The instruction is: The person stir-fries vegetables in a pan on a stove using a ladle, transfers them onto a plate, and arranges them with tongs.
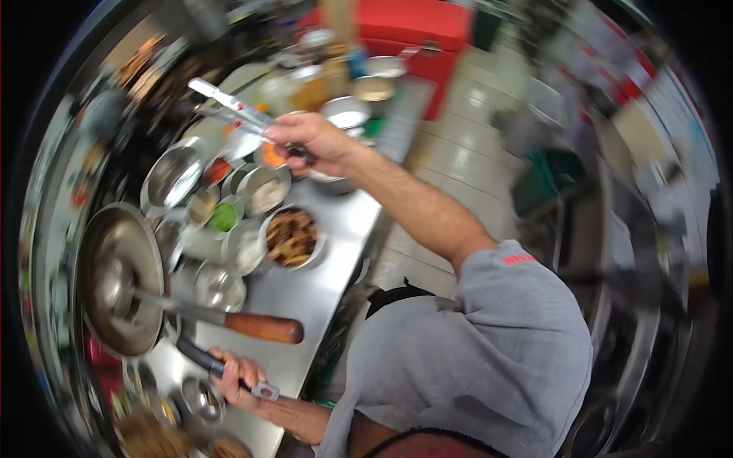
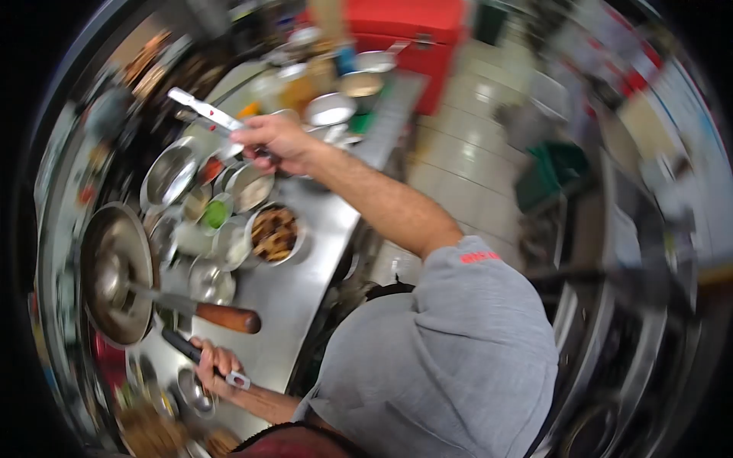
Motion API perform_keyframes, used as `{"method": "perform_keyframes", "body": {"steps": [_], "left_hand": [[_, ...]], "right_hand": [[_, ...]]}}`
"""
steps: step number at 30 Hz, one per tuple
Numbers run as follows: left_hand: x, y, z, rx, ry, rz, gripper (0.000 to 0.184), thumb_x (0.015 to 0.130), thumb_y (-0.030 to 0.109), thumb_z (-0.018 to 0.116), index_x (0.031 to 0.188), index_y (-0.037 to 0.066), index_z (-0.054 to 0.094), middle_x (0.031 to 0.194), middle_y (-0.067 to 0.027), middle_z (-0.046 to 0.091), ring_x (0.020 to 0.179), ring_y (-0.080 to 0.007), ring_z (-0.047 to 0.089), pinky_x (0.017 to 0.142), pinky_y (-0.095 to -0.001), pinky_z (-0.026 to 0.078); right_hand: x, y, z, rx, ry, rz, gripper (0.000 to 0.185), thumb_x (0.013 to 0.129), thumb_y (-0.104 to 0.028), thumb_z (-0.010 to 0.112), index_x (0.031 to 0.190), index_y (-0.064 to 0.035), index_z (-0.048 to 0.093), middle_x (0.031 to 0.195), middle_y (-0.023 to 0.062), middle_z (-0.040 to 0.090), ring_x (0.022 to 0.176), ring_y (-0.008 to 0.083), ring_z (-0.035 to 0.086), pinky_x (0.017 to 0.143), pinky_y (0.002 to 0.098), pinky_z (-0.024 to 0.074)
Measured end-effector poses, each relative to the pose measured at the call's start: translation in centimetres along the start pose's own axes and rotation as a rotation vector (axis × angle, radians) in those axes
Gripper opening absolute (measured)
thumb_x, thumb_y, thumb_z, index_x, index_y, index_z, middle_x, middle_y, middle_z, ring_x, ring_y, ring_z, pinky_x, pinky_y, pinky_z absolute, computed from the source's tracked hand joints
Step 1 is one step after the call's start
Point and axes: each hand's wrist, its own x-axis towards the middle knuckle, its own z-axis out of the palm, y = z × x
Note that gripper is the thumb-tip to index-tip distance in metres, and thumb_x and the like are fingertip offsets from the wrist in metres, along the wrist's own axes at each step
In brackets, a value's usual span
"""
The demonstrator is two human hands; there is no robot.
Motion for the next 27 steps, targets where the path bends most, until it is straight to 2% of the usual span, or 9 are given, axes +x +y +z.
{"method": "perform_keyframes", "body": {"steps": [4, 6, 11, 12, 13, 14, 18, 20, 27], "left_hand": [[2.1, -1.1, 7.1, 0.033, -0.162, -0.144, 0.034, 0.082, 0.002, 0.051, 0.114, 0.001, 0.041, 0.064, -0.0012, 0.042, 0.037, -0.0069, 0.037, 0.033, -0.0222, 0.035], [-1.9, 0.3, 8.8, -0.07, -0.382, -0.169, 0.034, 0.082, 0.002, 0.049, 0.114, -0.002, 0.04, 0.064, -0.002, 0.042, 0.037, -0.0072, 0.037, 0.032, -0.0224, 0.037], [0.2, -3.5, 22.1, -0.029, -0.602, -0.379, 0.035, 0.081, 0.003, 0.05, 0.113, -0.005, 0.036, 0.062, -0.0032, 0.04, 0.035, -0.0078, 0.037, 0.028, -0.0223, 0.036], [-3.7, 2.2, 19.1, -0.144, -0.739, -0.332, 0.035, 0.081, 0.003, 0.05, 0.112, -0.004, 0.036, 0.061, -0.003, 0.039, 0.034, -0.0079, 0.037, 0.028, -0.0225, 0.036], [-6.5, 3.0, 20.9, -0.137, -0.717, -0.353, 0.035, 0.081, 0.002, 0.05, 0.112, -0.004, 0.035, 0.06, -0.0029, 0.039, 0.034, -0.0086, 0.038, 0.028, -0.0236, 0.037], [-7.8, 2.8, 21.4, -0.166, -0.846, -0.365, 0.035, 0.081, 0.001, 0.049, 0.112, -0.004, 0.034, 0.062, -0.0032, 0.04, 0.035, -0.0093, 0.039, 0.029, -0.0248, 0.038], [-11.4, -3.0, 28.3, -0.232, -0.986, -0.587, 0.032, 0.082, 0.004, 0.05, 0.109, 0.0, 0.034, 0.061, -0.0033, 0.04, 0.034, -0.0108, 0.04, 0.029, -0.0277, 0.039], [-8.6, -9.2, 34.7, -0.231, -1.171, -0.717, 0.032, 0.081, 0.004, 0.052, 0.107, 0.0, 0.035, 0.06, -0.0034, 0.041, 0.032, -0.0108, 0.038, 0.028, -0.0278, 0.038], [-13.0, -23.8, 49.4, -0.13, -1.423, -1.17, 0.044, 0.077, 0.008, 0.061, 0.113, 0.002, 0.036, 0.059, -0.0052, 0.042, 0.031, -0.0135, 0.037, 0.028, -0.0306, 0.035]], "right_hand": [[-10.5, -6.5, -5.6, -0.089, 0.38, -0.214, 0.019, 0.081, -0.017, 0.066, 0.09, -0.0059, 0.053, 0.066, 0.0011, 0.05, 0.045, 0.0073, 0.042, 0.04, 0.0229, 0.0312], [-21.0, -10.4, -2.8, -0.172, 0.512, -0.41, 0.019, 0.081, -0.017, 0.065, 0.09, -0.0062, 0.052, 0.066, 0.0011, 0.05, 0.045, 0.0075, 0.042, 0.04, 0.0232, 0.0307], [-32.8, -17.5, -10.8, 0.042, 0.843, -0.644, 0.019, 0.082, -0.018, 0.064, 0.088, -0.0078, 0.05, 0.064, 0.0009, 0.05, 0.046, 0.0082, 0.044, 0.04, 0.0238, 0.031], [-36.4, -17.5, -0.9, -0.053, 0.843, -0.767, 0.019, 0.082, -0.017, 0.064, 0.088, -0.0076, 0.049, 0.063, 0.0007, 0.05, 0.046, 0.0083, 0.044, 0.04, 0.024, 0.031], [-39.9, -18.1, -0.1, -0.078, 0.878, -0.814, 0.019, 0.082, -0.018, 0.064, 0.088, -0.0076, 0.049, 0.063, 0.0006, 0.05, 0.046, 0.0083, 0.044, 0.04, 0.024, 0.031], [-43.2, -18.1, 1.2, -0.126, 0.922, -0.875, 0.019, 0.083, -0.018, 0.064, 0.088, -0.0075, 0.049, 0.064, 0.0004, 0.05, 0.046, 0.0083, 0.044, 0.04, 0.024, 0.031], [-55.6, -18.7, -0.1, -0.204, 1.158, -0.96, 0.02, 0.082, -0.017, 0.064, 0.089, -0.0069, 0.048, 0.065, 0.0001, 0.048, 0.046, 0.0083, 0.043, 0.04, 0.0236, 0.0304], [-58.2, -19.9, -4.2, -0.188, 1.392, -0.925, 0.021, 0.082, -0.017, 0.064, 0.092, -0.006, 0.049, 0.065, -0.0001, 0.046, 0.046, 0.0082, 0.042, 0.039, 0.0235, 0.0296], [-70.5, -21.4, -8.0, -0.122, 1.796, -1.011, 0.024, 0.083, -0.021, 0.063, 0.095, -0.0061, 0.048, 0.068, -0.0009, 0.045, 0.045, 0.0088, 0.041, 0.037, 0.0249, 0.029]]}}
